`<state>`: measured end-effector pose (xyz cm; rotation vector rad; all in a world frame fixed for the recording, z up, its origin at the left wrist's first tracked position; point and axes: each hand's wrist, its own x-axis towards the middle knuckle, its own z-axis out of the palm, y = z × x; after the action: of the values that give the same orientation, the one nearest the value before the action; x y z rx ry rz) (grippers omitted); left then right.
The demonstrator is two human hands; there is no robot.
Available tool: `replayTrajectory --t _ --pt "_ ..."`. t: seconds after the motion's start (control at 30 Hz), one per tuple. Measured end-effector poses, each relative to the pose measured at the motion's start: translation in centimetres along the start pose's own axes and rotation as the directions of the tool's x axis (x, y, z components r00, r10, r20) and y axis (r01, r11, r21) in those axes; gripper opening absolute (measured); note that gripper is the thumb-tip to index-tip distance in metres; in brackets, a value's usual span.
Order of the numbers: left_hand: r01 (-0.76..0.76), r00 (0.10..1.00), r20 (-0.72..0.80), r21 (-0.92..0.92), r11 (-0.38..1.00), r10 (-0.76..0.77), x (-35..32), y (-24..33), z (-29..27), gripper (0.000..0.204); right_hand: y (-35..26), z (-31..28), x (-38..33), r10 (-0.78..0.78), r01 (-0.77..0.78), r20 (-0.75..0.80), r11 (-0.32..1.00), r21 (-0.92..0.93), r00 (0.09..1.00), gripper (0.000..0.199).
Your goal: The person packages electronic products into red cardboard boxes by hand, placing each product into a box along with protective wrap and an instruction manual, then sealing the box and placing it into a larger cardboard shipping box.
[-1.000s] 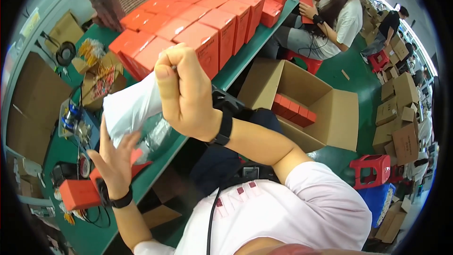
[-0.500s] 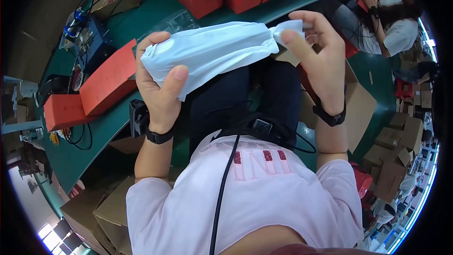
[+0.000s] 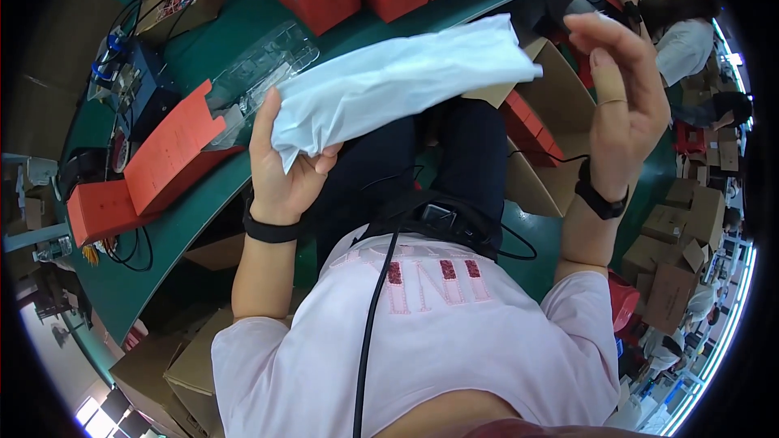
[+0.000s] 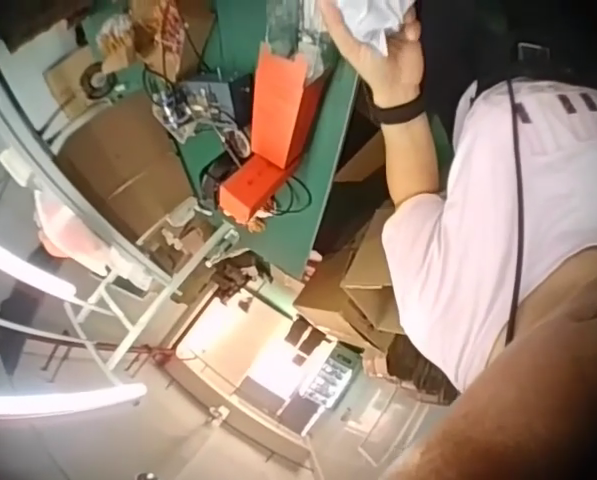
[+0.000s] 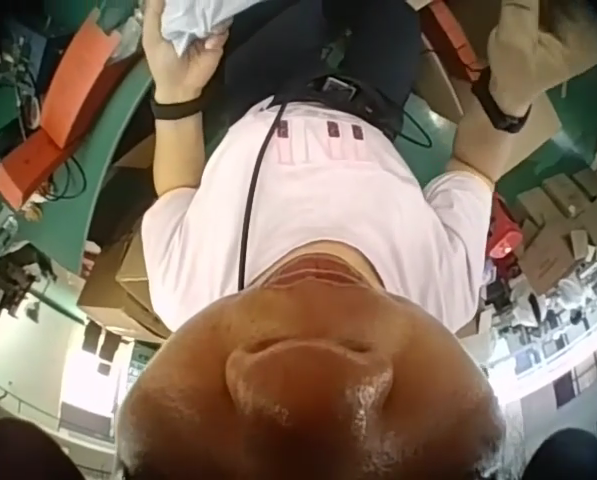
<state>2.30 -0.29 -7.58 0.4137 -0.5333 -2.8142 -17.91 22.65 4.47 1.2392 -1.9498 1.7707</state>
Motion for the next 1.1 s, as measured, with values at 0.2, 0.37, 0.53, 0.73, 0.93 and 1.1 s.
replayTrajectory --t 0.2,0.37,0.53,0.73,0.93,1.1 --pt "-0.261 0.955 -0.041 0.356 0.897 0.294 -0.7 -1.1 2.0 0.058 -1.0 -0.3 0.6 0.301 -0.138 0.457 0.924 -0.357 0.837 0.016" --pt "-0.303 0.941 0.005 0.461 0.834 0.339 -0.4 -1.3 1.9 0.060 0.5 1.0 -0.1 0.386 -0.405 0.370 0.914 -0.027 0.845 0.017" --pt "-0.387 0.904 0.032 0.481 0.787 0.426 -0.8 -1.0 1.5 0.059 1.2 -0.7 1.3 0.397 -0.330 0.256 0.905 -0.268 0.881 0.027" --pt "-0.439 0.882 0.085 0.508 0.742 0.464 -1.0 -1.4 1.8 0.057 2.6 1.5 0.9 0.552 -0.532 0.534 0.820 -0.210 0.641 0.018" --pt "-0.307 0.935 -0.041 0.407 0.860 0.353 -0.3 -1.5 1.0 0.053 1.9 2.5 0.3 -0.007 0.004 0.256 1.000 0.010 0.967 0.012" --pt "-0.371 0.918 0.052 0.462 0.806 0.393 -0.2 -1.6 1.4 0.056 2.6 0.0 1.5 0.110 -0.309 0.479 0.881 0.359 0.871 0.019"
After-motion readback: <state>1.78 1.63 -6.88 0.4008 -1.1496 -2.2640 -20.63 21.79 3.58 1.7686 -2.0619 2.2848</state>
